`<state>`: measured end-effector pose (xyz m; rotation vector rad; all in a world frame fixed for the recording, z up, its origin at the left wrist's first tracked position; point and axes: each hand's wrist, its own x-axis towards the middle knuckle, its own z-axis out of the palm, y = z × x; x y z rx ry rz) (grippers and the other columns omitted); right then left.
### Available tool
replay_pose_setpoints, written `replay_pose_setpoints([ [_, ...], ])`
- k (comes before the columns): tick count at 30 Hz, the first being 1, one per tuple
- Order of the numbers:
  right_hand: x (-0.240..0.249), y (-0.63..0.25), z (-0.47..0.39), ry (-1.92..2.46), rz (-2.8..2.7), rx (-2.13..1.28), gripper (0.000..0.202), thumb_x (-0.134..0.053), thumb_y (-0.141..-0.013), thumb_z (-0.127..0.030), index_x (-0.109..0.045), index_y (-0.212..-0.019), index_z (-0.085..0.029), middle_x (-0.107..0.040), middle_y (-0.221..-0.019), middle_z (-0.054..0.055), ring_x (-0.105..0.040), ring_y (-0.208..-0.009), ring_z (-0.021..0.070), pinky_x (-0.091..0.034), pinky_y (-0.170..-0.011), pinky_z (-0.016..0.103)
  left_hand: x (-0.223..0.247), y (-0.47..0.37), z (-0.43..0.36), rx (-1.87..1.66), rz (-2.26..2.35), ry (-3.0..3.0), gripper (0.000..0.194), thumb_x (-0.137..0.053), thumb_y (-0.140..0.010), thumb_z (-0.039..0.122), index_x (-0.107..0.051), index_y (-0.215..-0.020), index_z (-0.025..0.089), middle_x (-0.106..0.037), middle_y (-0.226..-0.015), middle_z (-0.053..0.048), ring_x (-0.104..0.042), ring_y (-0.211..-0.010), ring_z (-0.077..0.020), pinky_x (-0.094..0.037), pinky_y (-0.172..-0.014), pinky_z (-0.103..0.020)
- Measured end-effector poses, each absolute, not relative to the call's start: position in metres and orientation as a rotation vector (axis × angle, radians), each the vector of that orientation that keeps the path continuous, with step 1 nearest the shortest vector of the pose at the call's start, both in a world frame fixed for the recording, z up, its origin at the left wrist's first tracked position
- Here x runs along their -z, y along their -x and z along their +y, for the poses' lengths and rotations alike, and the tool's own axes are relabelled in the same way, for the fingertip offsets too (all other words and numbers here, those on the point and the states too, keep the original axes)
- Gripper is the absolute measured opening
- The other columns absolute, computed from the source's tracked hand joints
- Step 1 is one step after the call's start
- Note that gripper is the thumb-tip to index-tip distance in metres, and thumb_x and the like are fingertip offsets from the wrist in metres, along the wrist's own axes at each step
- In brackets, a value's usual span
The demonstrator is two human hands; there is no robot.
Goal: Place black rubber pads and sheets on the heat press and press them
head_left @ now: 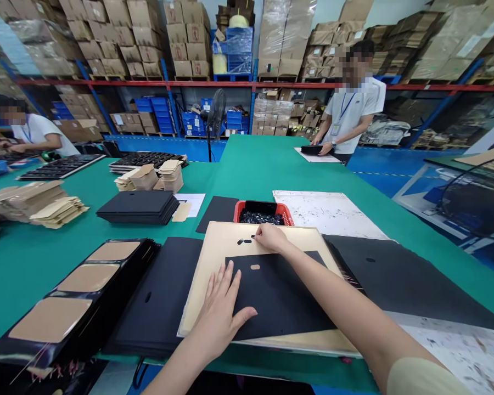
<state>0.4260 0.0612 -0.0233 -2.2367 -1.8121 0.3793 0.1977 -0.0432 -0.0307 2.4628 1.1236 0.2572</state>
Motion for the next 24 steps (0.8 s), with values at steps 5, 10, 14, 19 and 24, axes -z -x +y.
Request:
replay_pose_setpoints([
  [5,0.015,-0.423,0.053,2.158,-1.767,-0.412,0.009,-0.055,-0.074,-0.009,-0.062,-0.078,-0.014,-0.066,-0.085,0.01,-0.06,-0.081,0.0204,-0.037,-0.065,0.025,0.033,-0.199,-0.04,-0.317,1.116,-2.442,0.065,-0.036,-0.09,0.055,-0.025,-0.144,0.02,-0.016,-0.153,-0.008,-0.009,-0.141,-0.0274,-0.026,-0.111,-0.049],
  [10,0.001,-0.412,0.013,1.891,-1.835,-0.64,0.004,-0.053,-0.079,-0.014,-0.056,-0.081,-0.016,-0.063,-0.079,0.003,-0.057,-0.072,0.0132,-0.039,-0.061,0.021,0.031,-0.2,-0.025,-0.615,1.153,-2.428,0.046,-0.04,-0.093,0.037,-0.04,-0.135,0.019,-0.043,-0.141,-0.01,-0.035,-0.133,-0.0236,-0.034,-0.107,-0.042],
  [14,-0.011,-0.401,-0.024,1.641,-1.936,-0.902,0.003,-0.055,-0.076,-0.015,-0.055,-0.074,-0.017,-0.059,-0.069,-0.002,-0.053,-0.063,0.0105,-0.038,-0.056,0.02,0.021,-0.211,-0.017,-0.677,1.087,-2.381,0.029,-0.041,-0.092,0.03,-0.055,-0.115,0.018,-0.062,-0.112,-0.008,-0.055,-0.107,-0.0225,-0.046,-0.091,-0.038],
  [19,-0.014,-0.402,-0.042,1.54,-1.852,-0.929,0.007,-0.055,-0.075,-0.014,-0.053,-0.08,-0.018,-0.057,-0.073,-0.002,-0.051,-0.064,0.0113,-0.039,-0.058,0.023,0.014,-0.225,-0.015,-0.632,1.011,-2.314,0.024,-0.038,-0.091,0.025,-0.06,-0.08,0.02,-0.062,-0.083,-0.004,-0.057,-0.085,-0.0204,-0.045,-0.073,-0.032],
  [24,-0.007,-0.409,-0.044,1.446,-1.474,-1.237,0.021,-0.059,-0.079,-0.034,-0.054,-0.089,-0.016,-0.058,-0.079,0.001,-0.054,-0.071,0.0118,-0.044,-0.064,0.024,0.016,-0.229,-0.013,-0.688,0.955,-1.977,0.025,-0.04,-0.089,0.029,-0.058,-0.075,0.019,-0.065,-0.079,-0.002,-0.06,-0.08,-0.0178,-0.045,-0.072,-0.027],
])
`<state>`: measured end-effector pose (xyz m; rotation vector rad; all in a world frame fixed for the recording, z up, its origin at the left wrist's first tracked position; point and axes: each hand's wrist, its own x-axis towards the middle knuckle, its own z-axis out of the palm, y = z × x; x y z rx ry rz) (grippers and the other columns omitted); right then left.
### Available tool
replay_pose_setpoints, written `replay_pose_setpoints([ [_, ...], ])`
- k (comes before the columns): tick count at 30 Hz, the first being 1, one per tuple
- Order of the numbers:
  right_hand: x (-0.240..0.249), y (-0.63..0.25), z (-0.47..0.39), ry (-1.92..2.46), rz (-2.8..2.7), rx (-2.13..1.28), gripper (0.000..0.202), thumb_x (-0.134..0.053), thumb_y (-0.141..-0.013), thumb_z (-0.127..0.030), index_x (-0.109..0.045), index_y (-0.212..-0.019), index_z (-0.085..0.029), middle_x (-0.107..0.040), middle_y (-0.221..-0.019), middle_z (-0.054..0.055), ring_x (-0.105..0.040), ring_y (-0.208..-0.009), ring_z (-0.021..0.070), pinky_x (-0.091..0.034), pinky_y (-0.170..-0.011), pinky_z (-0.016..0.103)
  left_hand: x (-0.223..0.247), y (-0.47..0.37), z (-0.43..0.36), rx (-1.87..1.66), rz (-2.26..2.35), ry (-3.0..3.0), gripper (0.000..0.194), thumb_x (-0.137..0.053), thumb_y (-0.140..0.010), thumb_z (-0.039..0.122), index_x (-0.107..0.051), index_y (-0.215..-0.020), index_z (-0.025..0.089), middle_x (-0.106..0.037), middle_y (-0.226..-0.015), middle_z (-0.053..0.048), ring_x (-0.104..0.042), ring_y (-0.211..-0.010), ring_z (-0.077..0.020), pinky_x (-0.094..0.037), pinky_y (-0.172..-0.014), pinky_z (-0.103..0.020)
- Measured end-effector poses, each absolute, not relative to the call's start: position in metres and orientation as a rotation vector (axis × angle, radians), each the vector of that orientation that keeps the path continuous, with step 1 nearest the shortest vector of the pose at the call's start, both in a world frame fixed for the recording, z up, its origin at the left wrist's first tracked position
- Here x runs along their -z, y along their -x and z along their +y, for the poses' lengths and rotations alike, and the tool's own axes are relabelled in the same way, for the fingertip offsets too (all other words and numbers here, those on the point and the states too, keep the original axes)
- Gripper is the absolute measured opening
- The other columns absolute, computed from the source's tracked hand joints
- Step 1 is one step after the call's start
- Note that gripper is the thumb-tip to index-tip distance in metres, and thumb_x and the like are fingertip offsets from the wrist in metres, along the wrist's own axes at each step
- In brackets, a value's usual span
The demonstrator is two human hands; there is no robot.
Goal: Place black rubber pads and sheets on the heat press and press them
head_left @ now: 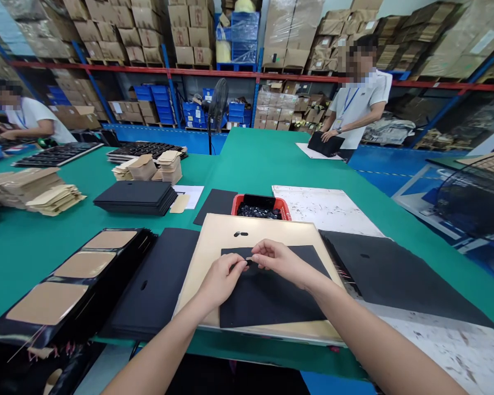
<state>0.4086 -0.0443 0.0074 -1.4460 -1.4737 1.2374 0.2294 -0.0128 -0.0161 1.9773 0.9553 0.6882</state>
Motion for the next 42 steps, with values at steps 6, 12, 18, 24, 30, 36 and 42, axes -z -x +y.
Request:
replay_pose_setpoints([
  [6,-0.001,-0.407,-0.046,1.539,-1.482,-1.169,0.017,-0.052,-0.083,-0.03,-0.054,-0.074,-0.016,-0.057,-0.068,-0.001,-0.053,-0.058,0.0102,-0.04,-0.056,0.023,0.024,-0.23,-0.005,-0.627,0.951,-2.072,0.03,-0.037,-0.09,0.028,-0.065,-0.096,0.019,-0.07,-0.093,-0.005,-0.064,-0.089,-0.0194,-0.049,-0.08,-0.03],
  [12,0.004,-0.421,-0.039,1.798,-1.439,-0.996,0.016,-0.052,-0.086,-0.02,-0.051,-0.07,-0.017,-0.057,-0.063,-0.002,-0.053,-0.049,0.0082,-0.038,-0.048,0.02,0.045,-0.215,0.0,-0.315,0.93,-2.603,0.048,-0.027,-0.087,0.008,-0.053,-0.125,0.018,-0.047,-0.139,-0.005,-0.036,-0.132,-0.0178,-0.032,-0.109,-0.038],
  [18,0.011,-0.412,-0.037,1.74,-1.25,-1.413,0.021,-0.047,-0.089,-0.019,-0.051,-0.069,-0.015,-0.06,-0.062,0.0,-0.052,-0.041,0.0054,-0.036,-0.034,0.015,0.047,-0.21,-0.023,-0.128,0.873,-2.803,0.056,-0.045,-0.08,0.015,-0.041,-0.136,0.011,-0.039,-0.143,-0.014,-0.034,-0.133,-0.0248,-0.036,-0.107,-0.038],
  [24,0.021,-0.407,-0.028,1.711,-1.156,-1.607,0.025,-0.049,-0.089,-0.019,-0.052,-0.065,-0.013,-0.061,-0.055,0.001,-0.054,-0.038,0.006,-0.036,-0.03,0.013,0.048,-0.214,-0.029,-0.105,0.969,-2.928,0.056,-0.032,-0.078,-0.001,-0.047,-0.131,0.011,-0.044,-0.14,-0.012,-0.04,-0.13,-0.0221,-0.04,-0.104,-0.035],
  [30,0.019,-0.408,-0.027,1.745,-1.187,-1.616,0.026,-0.051,-0.087,-0.017,-0.053,-0.061,-0.013,-0.06,-0.05,0.0,-0.053,-0.036,0.0065,-0.037,-0.03,0.013,0.049,-0.212,-0.028,-0.119,0.958,-2.897,0.056,-0.037,-0.077,0.0,-0.045,-0.132,0.009,-0.043,-0.141,-0.013,-0.04,-0.13,-0.0241,-0.041,-0.104,-0.036],
  [36,0.016,-0.408,-0.028,1.762,-1.228,-1.61,0.029,-0.052,-0.086,-0.015,-0.053,-0.057,-0.012,-0.059,-0.048,0.0,-0.053,-0.036,0.0065,-0.038,-0.031,0.013,0.052,-0.212,-0.028,-0.15,0.966,-2.922,0.054,-0.035,-0.079,-0.001,-0.049,-0.129,0.012,-0.046,-0.139,-0.011,-0.042,-0.128,-0.0226,-0.041,-0.104,-0.035],
  [42,0.015,-0.408,-0.027,1.761,-1.241,-1.612,0.029,-0.05,-0.086,-0.014,-0.052,-0.057,-0.013,-0.058,-0.047,-0.001,-0.052,-0.035,0.0057,-0.038,-0.031,0.013,0.056,-0.211,-0.026,-0.202,0.969,-2.947,0.056,-0.032,-0.078,-0.002,-0.049,-0.129,0.013,-0.046,-0.139,-0.01,-0.043,-0.128,-0.0213,-0.043,-0.103,-0.034],
])
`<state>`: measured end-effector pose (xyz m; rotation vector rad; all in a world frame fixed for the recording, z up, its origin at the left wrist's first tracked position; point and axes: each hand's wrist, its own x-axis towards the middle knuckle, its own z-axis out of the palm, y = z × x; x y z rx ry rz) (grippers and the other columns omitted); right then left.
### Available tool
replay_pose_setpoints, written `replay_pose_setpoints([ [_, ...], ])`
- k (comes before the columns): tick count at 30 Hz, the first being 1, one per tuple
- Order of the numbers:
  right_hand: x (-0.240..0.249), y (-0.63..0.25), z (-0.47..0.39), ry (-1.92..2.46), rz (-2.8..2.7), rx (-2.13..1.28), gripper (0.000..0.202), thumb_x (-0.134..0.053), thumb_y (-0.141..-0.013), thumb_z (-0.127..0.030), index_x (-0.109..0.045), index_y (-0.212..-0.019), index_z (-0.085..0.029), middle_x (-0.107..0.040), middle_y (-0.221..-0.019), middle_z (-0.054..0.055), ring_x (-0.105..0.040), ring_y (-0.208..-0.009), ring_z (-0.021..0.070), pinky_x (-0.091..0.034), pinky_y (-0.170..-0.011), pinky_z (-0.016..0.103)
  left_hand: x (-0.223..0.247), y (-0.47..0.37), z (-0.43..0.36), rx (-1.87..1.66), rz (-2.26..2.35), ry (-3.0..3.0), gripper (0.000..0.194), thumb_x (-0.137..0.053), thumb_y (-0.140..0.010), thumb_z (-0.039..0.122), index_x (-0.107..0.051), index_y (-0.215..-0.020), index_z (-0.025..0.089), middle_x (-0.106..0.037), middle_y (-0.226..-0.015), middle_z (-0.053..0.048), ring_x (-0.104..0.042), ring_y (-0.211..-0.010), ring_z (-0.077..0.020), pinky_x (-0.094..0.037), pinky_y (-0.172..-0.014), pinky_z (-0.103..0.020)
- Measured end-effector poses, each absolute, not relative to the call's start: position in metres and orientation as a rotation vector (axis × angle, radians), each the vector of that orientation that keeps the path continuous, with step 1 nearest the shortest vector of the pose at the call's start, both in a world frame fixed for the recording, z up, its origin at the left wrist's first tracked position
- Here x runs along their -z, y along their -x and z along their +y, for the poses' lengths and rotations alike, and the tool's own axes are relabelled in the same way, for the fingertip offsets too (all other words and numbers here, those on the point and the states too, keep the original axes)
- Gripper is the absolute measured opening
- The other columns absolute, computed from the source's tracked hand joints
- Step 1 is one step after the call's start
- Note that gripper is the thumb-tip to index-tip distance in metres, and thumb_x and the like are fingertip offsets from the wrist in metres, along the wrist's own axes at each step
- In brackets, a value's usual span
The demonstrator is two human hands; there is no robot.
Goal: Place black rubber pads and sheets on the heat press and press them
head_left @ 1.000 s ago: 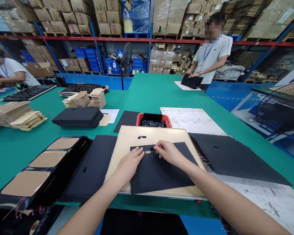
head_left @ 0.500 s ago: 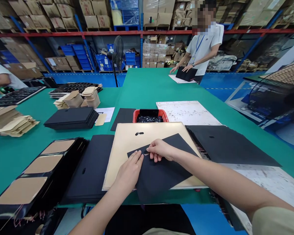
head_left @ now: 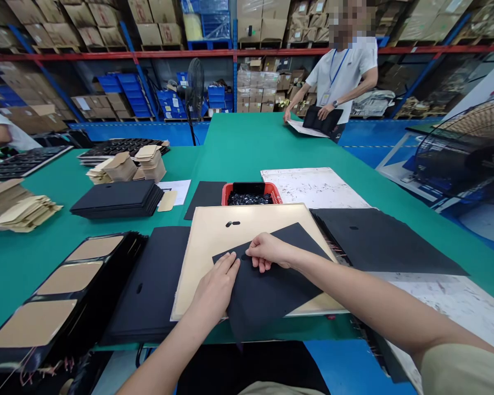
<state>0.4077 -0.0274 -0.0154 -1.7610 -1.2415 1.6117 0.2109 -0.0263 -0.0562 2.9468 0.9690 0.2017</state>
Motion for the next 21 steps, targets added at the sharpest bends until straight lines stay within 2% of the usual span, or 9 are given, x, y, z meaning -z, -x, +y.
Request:
replay_pose_setpoints([
  [11,0.0183,-0.4082,-0.0273,1.745,-1.268,-1.598,0.027,-0.052,-0.084,-0.015,-0.052,-0.057,-0.014,-0.058,-0.046,-0.002,-0.053,-0.036,0.0062,-0.038,-0.031,0.013,0.0626,-0.2081,-0.022,-0.226,0.946,-2.923,0.054,-0.032,-0.08,0.002,-0.048,-0.13,0.016,-0.047,-0.139,-0.008,-0.042,-0.129,-0.0195,-0.042,-0.103,-0.034],
  [17,0.0178,-0.4064,-0.0283,1.746,-1.275,-1.57,0.029,-0.049,-0.085,-0.013,-0.052,-0.056,-0.013,-0.057,-0.047,-0.002,-0.052,-0.035,0.0063,-0.037,-0.031,0.013,0.0565,-0.2108,-0.0214,-0.167,0.99,-2.901,0.057,-0.031,-0.078,-0.001,-0.05,-0.129,0.016,-0.048,-0.138,-0.008,-0.044,-0.127,-0.0206,-0.042,-0.103,-0.035],
  [21,0.0196,-0.4064,-0.0279,1.753,-1.282,-1.551,0.029,-0.052,-0.085,-0.014,-0.052,-0.055,-0.014,-0.057,-0.047,-0.001,-0.052,-0.035,0.007,-0.038,-0.031,0.014,0.0533,-0.2136,-0.0223,-0.178,1.025,-2.893,0.059,-0.031,-0.079,-0.001,-0.045,-0.134,0.019,-0.051,-0.135,-0.008,-0.047,-0.124,-0.0205,-0.045,-0.099,-0.034],
])
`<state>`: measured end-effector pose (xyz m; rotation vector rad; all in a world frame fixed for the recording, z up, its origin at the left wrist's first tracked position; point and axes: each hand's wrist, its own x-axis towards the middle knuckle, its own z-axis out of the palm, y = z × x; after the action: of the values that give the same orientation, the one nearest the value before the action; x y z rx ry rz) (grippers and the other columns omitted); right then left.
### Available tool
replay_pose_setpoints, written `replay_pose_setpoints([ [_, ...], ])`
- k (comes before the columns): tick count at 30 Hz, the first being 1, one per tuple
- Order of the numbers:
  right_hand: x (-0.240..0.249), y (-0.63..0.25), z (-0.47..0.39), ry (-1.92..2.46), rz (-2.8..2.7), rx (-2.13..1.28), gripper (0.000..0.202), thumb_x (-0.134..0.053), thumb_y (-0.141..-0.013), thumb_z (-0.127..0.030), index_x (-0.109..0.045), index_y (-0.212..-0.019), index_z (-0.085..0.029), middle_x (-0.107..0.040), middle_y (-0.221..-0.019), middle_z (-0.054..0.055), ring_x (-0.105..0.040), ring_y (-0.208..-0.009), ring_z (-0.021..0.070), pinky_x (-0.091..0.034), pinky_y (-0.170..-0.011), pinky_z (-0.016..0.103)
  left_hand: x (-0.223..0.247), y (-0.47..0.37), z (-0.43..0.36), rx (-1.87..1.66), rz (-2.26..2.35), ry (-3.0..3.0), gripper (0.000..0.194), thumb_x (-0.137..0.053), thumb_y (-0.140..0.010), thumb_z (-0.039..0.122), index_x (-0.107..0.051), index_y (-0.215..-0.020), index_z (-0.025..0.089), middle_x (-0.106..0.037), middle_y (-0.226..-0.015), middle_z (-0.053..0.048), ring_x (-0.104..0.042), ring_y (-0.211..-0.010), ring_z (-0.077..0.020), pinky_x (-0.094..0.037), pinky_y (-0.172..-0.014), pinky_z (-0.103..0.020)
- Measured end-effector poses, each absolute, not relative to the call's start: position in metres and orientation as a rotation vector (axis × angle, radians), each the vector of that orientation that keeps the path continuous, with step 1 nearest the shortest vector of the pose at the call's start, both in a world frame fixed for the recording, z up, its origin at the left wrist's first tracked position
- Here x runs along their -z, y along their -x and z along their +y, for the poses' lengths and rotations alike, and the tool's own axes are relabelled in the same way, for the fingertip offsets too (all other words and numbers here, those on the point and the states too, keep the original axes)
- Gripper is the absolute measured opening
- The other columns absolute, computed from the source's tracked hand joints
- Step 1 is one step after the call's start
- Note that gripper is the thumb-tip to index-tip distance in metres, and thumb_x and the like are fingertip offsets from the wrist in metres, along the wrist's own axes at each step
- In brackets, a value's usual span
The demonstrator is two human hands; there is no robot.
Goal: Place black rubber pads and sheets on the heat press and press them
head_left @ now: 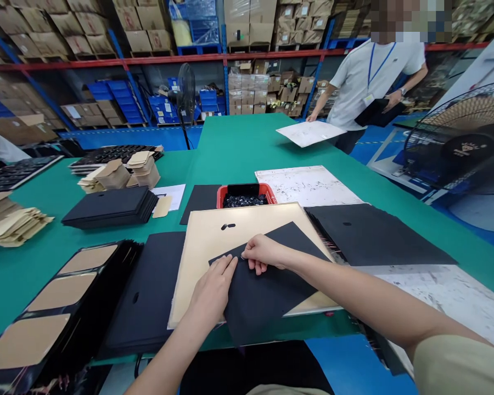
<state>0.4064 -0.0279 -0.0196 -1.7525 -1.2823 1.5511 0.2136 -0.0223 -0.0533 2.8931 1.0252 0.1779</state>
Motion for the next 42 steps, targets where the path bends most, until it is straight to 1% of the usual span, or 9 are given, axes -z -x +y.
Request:
replay_pose_setpoints([
  [7,0.027,-0.404,-0.031,1.743,-1.262,-1.5,0.027,-0.054,-0.086,-0.02,-0.052,-0.06,-0.014,-0.059,-0.05,0.0,-0.054,-0.035,0.0087,-0.04,-0.031,0.015,0.048,-0.218,-0.027,-0.099,1.039,-2.958,0.059,-0.037,-0.079,0.002,-0.045,-0.134,0.018,-0.051,-0.134,-0.012,-0.047,-0.122,-0.0251,-0.045,-0.096,-0.037],
  [14,0.009,-0.421,-0.058,1.599,-1.031,-1.594,0.019,-0.043,-0.094,-0.025,-0.057,-0.095,-0.011,-0.068,-0.082,0.008,-0.063,-0.051,0.0104,-0.049,-0.04,0.017,0.044,-0.221,-0.034,-0.069,1.032,-3.005,0.06,-0.036,-0.079,0.001,-0.041,-0.136,0.018,-0.049,-0.137,-0.012,-0.045,-0.125,-0.0249,-0.046,-0.096,-0.038],
  [18,0.007,-0.437,-0.075,1.61,-0.933,-1.567,0.025,-0.047,-0.093,-0.029,-0.054,-0.109,-0.01,-0.068,-0.088,0.011,-0.064,-0.054,0.0107,-0.051,-0.044,0.018,0.044,-0.221,-0.039,0.003,1.039,-2.995,0.059,-0.031,-0.08,-0.001,-0.039,-0.138,0.011,-0.045,-0.139,-0.016,-0.042,-0.128,-0.0276,-0.045,-0.097,-0.04],
  [20,0.01,-0.442,-0.081,1.6,-0.931,-1.56,0.03,-0.048,-0.093,-0.029,-0.052,-0.115,-0.01,-0.067,-0.09,0.011,-0.064,-0.057,0.0114,-0.052,-0.046,0.019,0.042,-0.223,-0.04,0.018,1.059,-3.006,0.06,-0.029,-0.08,-0.002,-0.039,-0.138,0.013,-0.045,-0.139,-0.015,-0.042,-0.127,-0.027,-0.045,-0.097,-0.04],
  [28,0.019,-0.437,-0.082,1.609,-1.084,-1.472,0.035,-0.044,-0.092,-0.027,-0.049,-0.123,-0.01,-0.064,-0.088,0.008,-0.063,-0.058,0.0114,-0.051,-0.048,0.021,0.022,-0.245,-0.039,0.183,1.149,-3.1,0.058,-0.034,-0.084,0.002,-0.037,-0.14,0.021,-0.058,-0.113,-0.014,-0.055,-0.101,-0.0255,-0.049,-0.083,-0.04],
  [31,0.019,-0.434,-0.084,1.704,-1.338,-1.286,0.034,-0.037,-0.094,-0.025,-0.053,-0.121,-0.012,-0.062,-0.087,0.007,-0.059,-0.054,0.0099,-0.049,-0.05,0.022,0.023,-0.243,-0.04,0.169,1.137,-3.106,0.059,-0.033,-0.084,0.0,-0.038,-0.139,0.019,-0.057,-0.117,-0.015,-0.054,-0.106,-0.0249,-0.049,-0.085,-0.039],
  [33,0.02,-0.431,-0.087,1.78,-1.612,-1.006,0.035,-0.034,-0.094,-0.023,-0.057,-0.12,-0.016,-0.061,-0.091,0.006,-0.059,-0.06,0.0106,-0.049,-0.056,0.024,0.026,-0.238,-0.041,0.179,1.134,-3.088,0.059,-0.031,-0.083,-0.001,-0.038,-0.139,0.016,-0.053,-0.127,-0.015,-0.051,-0.114,-0.0256,-0.047,-0.091,-0.038],
  [37,0.023,-0.413,-0.092,1.943,-2.172,-0.381,0.045,-0.034,-0.092,-0.015,-0.047,-0.133,-0.027,-0.055,-0.101,0.007,-0.058,-0.072,0.0151,-0.044,-0.062,0.027,0.033,-0.229,-0.042,0.149,1.146,-3.027,0.058,-0.033,-0.083,-0.001,-0.038,-0.139,0.015,-0.047,-0.136,-0.015,-0.045,-0.124,-0.0251,-0.044,-0.097,-0.037],
  [42,0.02,-0.397,-0.072,2.062,-2.375,-0.052,0.045,-0.032,-0.093,-0.013,-0.047,-0.134,-0.023,-0.054,-0.101,0.009,-0.057,-0.078,0.0181,-0.043,-0.063,0.028,0.029,-0.233,-0.022,0.14,1.163,-2.945,0.059,-0.028,-0.083,-0.001,-0.037,-0.139,0.014,-0.044,-0.139,-0.014,-0.041,-0.128,-0.0254,-0.039,-0.102,-0.039],
])
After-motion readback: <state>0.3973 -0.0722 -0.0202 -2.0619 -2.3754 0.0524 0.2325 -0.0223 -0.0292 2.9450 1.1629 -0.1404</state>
